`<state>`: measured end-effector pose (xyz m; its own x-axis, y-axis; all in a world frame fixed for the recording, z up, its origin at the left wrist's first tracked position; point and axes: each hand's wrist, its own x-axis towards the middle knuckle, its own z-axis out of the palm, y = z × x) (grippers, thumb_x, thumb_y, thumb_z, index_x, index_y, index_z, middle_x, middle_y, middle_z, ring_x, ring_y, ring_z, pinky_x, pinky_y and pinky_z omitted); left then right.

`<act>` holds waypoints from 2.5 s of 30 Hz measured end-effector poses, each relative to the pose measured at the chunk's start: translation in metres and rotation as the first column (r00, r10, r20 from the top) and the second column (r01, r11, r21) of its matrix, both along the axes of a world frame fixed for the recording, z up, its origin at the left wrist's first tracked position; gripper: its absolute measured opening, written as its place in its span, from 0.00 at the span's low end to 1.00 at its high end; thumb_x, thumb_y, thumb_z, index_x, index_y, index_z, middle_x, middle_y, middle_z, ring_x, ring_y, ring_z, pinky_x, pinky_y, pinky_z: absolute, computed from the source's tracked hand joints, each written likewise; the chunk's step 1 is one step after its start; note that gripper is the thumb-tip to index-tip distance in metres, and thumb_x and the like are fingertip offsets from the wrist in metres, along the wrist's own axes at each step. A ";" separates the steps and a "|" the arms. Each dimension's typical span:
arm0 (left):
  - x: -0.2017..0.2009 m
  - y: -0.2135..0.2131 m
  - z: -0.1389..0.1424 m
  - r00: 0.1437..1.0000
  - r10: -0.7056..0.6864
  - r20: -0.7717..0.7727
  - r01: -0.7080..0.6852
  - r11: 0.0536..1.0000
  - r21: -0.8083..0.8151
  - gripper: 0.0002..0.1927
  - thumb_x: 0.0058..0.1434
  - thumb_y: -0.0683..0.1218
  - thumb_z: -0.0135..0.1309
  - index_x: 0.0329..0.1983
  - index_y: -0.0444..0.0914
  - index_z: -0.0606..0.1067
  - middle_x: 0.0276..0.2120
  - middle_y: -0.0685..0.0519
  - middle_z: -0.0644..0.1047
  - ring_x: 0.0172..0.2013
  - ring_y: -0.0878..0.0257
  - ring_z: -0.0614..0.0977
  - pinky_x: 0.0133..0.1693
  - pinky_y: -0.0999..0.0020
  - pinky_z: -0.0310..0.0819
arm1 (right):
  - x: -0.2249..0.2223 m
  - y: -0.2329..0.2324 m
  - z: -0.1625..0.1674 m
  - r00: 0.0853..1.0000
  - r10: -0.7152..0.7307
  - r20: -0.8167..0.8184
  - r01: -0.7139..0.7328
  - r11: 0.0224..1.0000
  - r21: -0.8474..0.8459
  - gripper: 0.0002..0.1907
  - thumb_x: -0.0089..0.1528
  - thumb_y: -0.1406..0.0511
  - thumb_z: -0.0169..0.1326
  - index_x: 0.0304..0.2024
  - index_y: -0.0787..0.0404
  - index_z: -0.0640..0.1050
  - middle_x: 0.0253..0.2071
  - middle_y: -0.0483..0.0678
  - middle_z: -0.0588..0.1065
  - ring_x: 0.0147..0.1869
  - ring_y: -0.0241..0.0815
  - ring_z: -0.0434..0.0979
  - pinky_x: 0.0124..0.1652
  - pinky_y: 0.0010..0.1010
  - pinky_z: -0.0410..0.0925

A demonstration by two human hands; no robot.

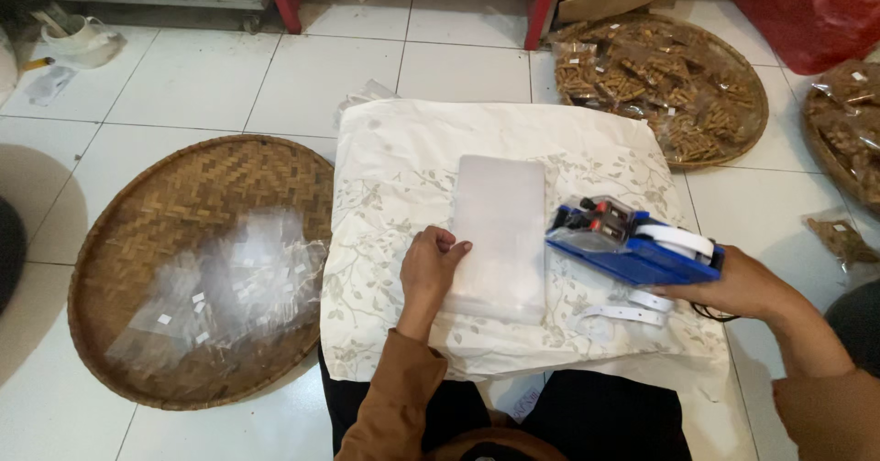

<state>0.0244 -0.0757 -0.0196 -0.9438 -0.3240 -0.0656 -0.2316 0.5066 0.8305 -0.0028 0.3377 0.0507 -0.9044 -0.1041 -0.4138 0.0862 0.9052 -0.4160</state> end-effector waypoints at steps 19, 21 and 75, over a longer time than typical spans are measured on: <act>0.003 -0.005 -0.003 0.994 -0.007 -0.109 0.007 1.000 -0.003 0.17 0.56 0.51 0.66 0.42 0.38 0.76 0.33 0.51 0.78 0.33 0.56 0.80 0.36 0.59 0.74 | -0.077 -0.097 0.019 0.961 0.181 0.210 -0.184 0.983 -0.005 0.29 0.44 0.57 0.74 0.44 0.64 0.83 0.35 0.53 0.85 0.37 0.46 0.84 0.42 0.40 0.77; 0.002 -0.005 -0.004 0.994 0.005 -0.108 -0.003 1.000 0.011 0.17 0.56 0.51 0.65 0.42 0.39 0.76 0.33 0.52 0.78 0.33 0.56 0.80 0.36 0.59 0.74 | -0.080 -0.110 0.030 0.956 0.213 0.202 -0.242 0.962 0.129 0.27 0.44 0.55 0.72 0.43 0.61 0.84 0.33 0.53 0.85 0.37 0.47 0.84 0.42 0.40 0.76; -0.021 0.007 0.039 0.999 0.006 -0.042 -0.008 0.998 -0.056 0.13 0.56 0.51 0.66 0.35 0.37 0.81 0.29 0.50 0.83 0.31 0.55 0.83 0.36 0.61 0.75 | 0.038 0.016 0.019 0.978 -0.184 -0.094 0.203 0.946 0.252 0.36 0.46 0.44 0.67 0.55 0.46 0.82 0.32 0.48 0.83 0.39 0.46 0.84 0.43 0.39 0.76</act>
